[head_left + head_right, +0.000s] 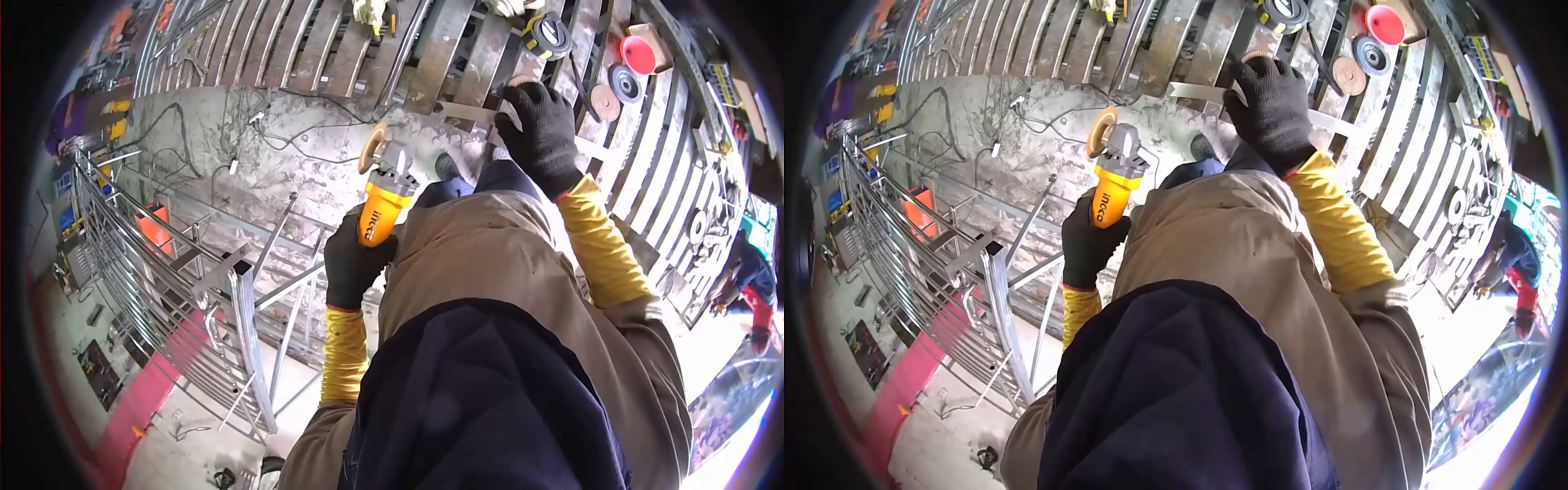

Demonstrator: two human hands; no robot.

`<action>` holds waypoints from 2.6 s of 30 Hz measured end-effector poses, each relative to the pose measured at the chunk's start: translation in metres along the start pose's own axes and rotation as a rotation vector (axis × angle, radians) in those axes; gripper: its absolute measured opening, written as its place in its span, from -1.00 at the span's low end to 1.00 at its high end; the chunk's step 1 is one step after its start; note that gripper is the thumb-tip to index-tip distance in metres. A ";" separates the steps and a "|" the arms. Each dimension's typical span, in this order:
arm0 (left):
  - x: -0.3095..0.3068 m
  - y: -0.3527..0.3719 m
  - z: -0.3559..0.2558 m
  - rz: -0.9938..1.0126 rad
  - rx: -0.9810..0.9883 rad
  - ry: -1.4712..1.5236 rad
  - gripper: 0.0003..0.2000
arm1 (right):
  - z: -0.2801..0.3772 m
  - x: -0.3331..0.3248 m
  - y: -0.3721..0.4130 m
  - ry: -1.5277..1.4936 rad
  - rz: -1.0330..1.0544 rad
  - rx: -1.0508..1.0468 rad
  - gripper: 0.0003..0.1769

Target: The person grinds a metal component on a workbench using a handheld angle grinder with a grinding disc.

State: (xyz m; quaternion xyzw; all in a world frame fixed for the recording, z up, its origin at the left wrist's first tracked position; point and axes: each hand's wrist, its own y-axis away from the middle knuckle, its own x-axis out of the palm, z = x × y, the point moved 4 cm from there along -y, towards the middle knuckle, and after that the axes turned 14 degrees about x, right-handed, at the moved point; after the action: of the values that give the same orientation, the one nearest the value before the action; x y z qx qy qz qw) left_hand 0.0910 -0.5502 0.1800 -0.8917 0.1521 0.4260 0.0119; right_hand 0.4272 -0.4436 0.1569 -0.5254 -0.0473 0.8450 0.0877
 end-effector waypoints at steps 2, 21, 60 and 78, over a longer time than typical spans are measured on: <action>0.001 0.004 0.007 -0.083 -0.015 0.018 -0.46 | 0.000 -0.004 0.000 0.119 0.191 0.028 -0.60; 0.004 0.027 0.014 -0.168 -0.151 0.129 -0.44 | 0.002 0.048 0.006 -0.046 0.039 -0.253 -0.73; 0.027 -0.034 -0.003 0.170 0.104 -0.165 -0.43 | 0.008 0.057 0.022 -0.228 0.022 -0.158 -0.54; 0.032 -0.029 0.003 0.136 0.163 -0.152 -0.40 | 0.011 0.052 0.021 -0.231 0.011 -0.169 -0.54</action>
State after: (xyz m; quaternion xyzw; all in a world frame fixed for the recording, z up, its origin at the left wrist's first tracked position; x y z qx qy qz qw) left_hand 0.1160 -0.5307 0.1505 -0.8406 0.2449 0.4786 0.0669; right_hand 0.3933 -0.4538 0.1127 -0.4303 -0.1253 0.8934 0.0324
